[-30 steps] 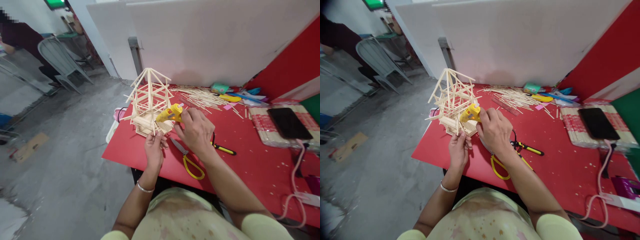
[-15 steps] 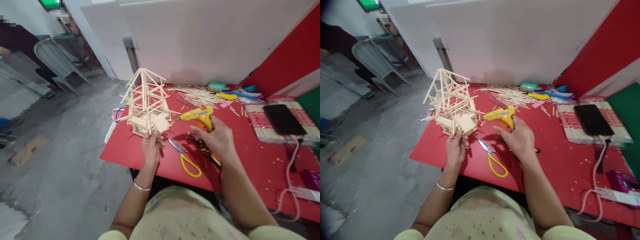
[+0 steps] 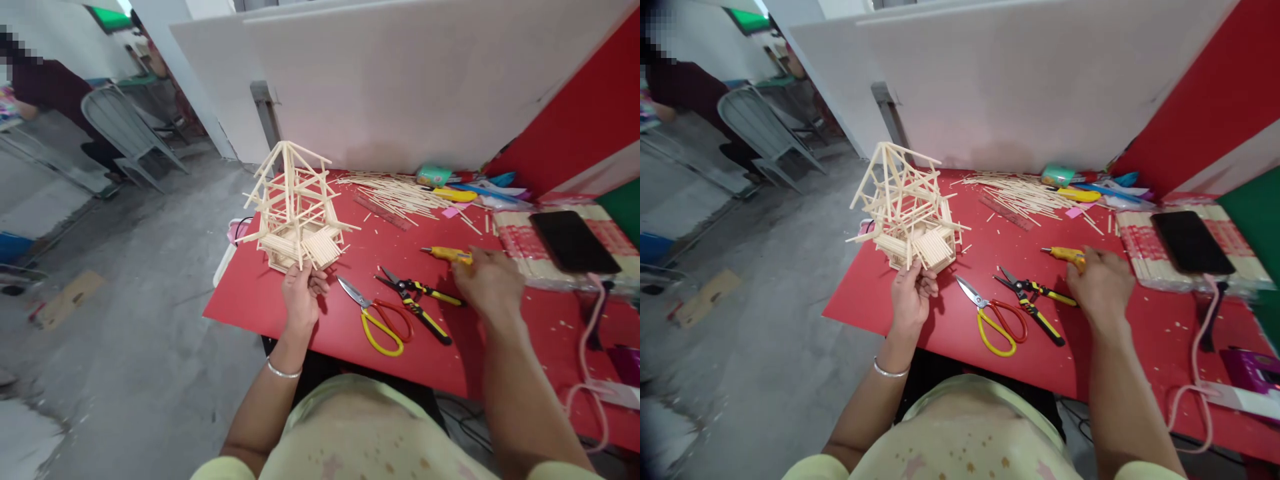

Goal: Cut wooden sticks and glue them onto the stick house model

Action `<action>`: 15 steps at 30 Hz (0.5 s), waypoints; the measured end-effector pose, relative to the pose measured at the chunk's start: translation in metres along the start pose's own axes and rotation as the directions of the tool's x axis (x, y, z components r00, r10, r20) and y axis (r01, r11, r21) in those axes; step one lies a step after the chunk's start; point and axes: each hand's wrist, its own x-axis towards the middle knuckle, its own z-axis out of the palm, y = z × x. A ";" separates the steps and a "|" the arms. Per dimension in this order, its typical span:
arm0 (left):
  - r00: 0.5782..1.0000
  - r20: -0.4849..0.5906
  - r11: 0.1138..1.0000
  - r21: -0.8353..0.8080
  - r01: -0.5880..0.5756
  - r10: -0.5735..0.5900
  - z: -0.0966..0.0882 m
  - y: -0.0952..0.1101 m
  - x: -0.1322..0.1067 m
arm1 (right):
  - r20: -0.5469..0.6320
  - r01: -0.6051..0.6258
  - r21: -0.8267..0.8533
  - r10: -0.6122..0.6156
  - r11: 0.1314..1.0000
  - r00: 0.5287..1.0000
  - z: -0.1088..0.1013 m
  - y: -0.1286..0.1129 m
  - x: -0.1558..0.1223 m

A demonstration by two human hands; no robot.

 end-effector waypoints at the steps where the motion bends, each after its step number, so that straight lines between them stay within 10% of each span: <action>1: 1.000 -0.007 1.000 0.009 -0.002 0.002 0.000 0.000 0.000 | -0.022 0.046 -0.002 -0.046 0.999 0.999 -0.001 -0.019 -0.001; 8: 1.000 -0.020 0.999 0.026 -0.023 0.024 0.002 -0.001 0.004 | -0.138 0.465 0.451 -0.456 0.761 0.879 0.006 -0.168 -0.019; 15: 0.999 -0.036 1.000 0.009 -0.023 0.023 0.003 0.001 0.004 | -0.164 0.514 0.504 -0.507 0.695 0.846 0.027 -0.212 -0.023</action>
